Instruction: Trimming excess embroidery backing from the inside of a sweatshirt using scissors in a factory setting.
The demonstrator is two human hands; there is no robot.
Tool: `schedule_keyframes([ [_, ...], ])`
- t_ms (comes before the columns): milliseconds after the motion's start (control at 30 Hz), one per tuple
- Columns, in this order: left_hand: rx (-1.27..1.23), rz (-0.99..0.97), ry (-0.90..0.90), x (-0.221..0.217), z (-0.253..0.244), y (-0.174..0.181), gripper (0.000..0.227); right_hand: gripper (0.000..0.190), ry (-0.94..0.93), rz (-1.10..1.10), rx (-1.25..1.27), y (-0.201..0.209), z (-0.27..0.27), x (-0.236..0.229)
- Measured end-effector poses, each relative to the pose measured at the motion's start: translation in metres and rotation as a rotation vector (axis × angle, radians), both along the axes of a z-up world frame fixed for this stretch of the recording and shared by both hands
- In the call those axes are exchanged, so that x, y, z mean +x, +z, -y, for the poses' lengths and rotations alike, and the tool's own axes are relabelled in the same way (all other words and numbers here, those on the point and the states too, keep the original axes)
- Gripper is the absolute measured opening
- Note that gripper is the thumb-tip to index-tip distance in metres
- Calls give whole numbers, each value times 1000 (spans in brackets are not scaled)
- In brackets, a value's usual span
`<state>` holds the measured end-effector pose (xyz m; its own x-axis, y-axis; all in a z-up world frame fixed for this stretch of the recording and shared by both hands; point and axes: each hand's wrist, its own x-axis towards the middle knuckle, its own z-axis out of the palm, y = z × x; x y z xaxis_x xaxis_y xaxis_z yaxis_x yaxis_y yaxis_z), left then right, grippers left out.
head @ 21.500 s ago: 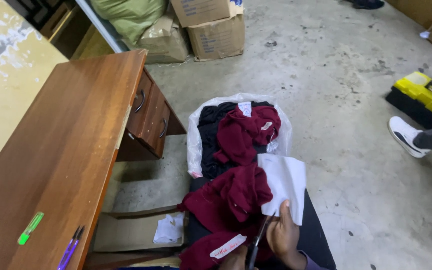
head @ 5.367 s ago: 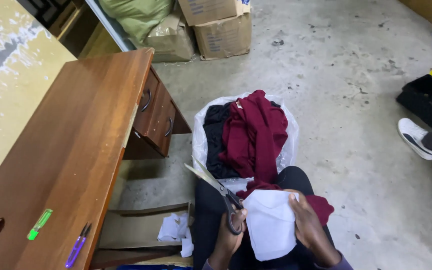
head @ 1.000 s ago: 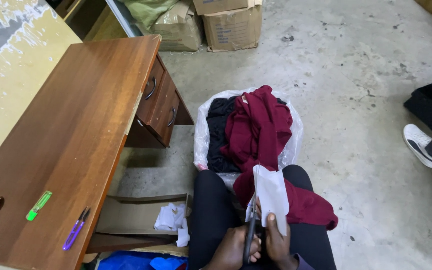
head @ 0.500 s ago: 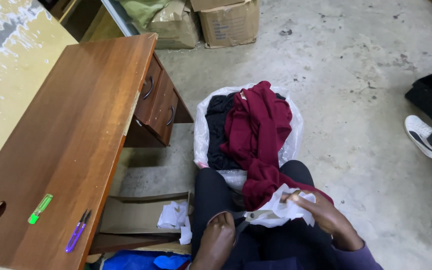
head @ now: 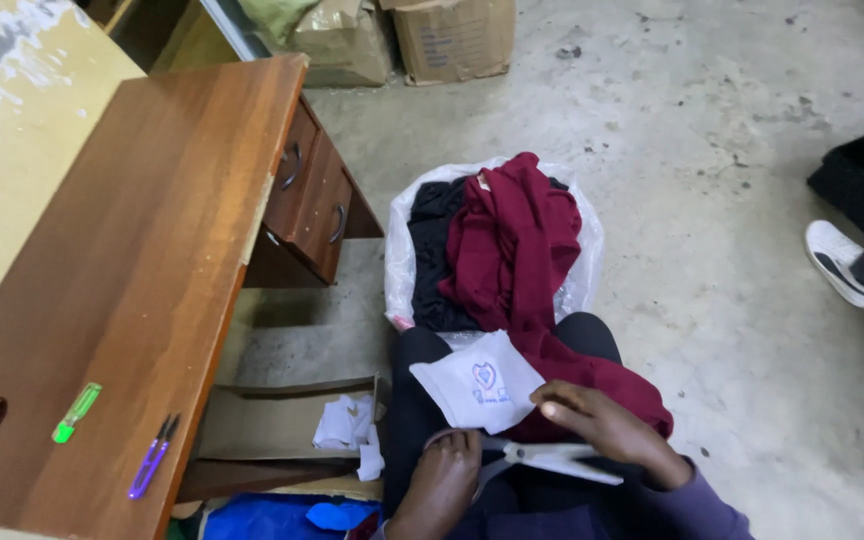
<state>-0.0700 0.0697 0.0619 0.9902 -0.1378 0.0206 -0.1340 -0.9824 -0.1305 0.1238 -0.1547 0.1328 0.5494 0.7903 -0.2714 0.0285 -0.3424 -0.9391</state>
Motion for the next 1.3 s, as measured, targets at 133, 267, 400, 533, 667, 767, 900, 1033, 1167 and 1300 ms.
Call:
schedule_keyframes([
  [133,-404,-212,76,-16,-31,-12,30,35,-145,327,-15,-71,-38,19],
  [267,-400,-582,350,-39,-61,18,36,29,-93,335,189,-125,-90,-7],
  [400,-429,-750,428,-72,-101,14,26,30,-58,378,-29,-144,-135,-33],
  [533,-538,-616,505,-96,-129,1,30,91,7,399,-623,-198,-182,-15],
  [667,-574,-560,540,-108,-159,-21,28,75,2,336,-779,-174,-206,-10],
  [767,-607,-611,647,-104,-166,-4,31,91,70,702,-808,-184,-211,-18],
  [900,-800,-538,731,-87,-147,33,25,62,304,431,-715,-188,-212,5],
  [1033,-853,-516,742,-73,-139,30,27,73,151,125,-548,-148,-197,15],
  [1167,-996,-541,853,-53,-120,72,22,50,9,105,-384,-128,-172,12],
  [1300,-1215,-347,779,-51,-113,61,20,32,-127,271,-358,-139,-112,9],
])
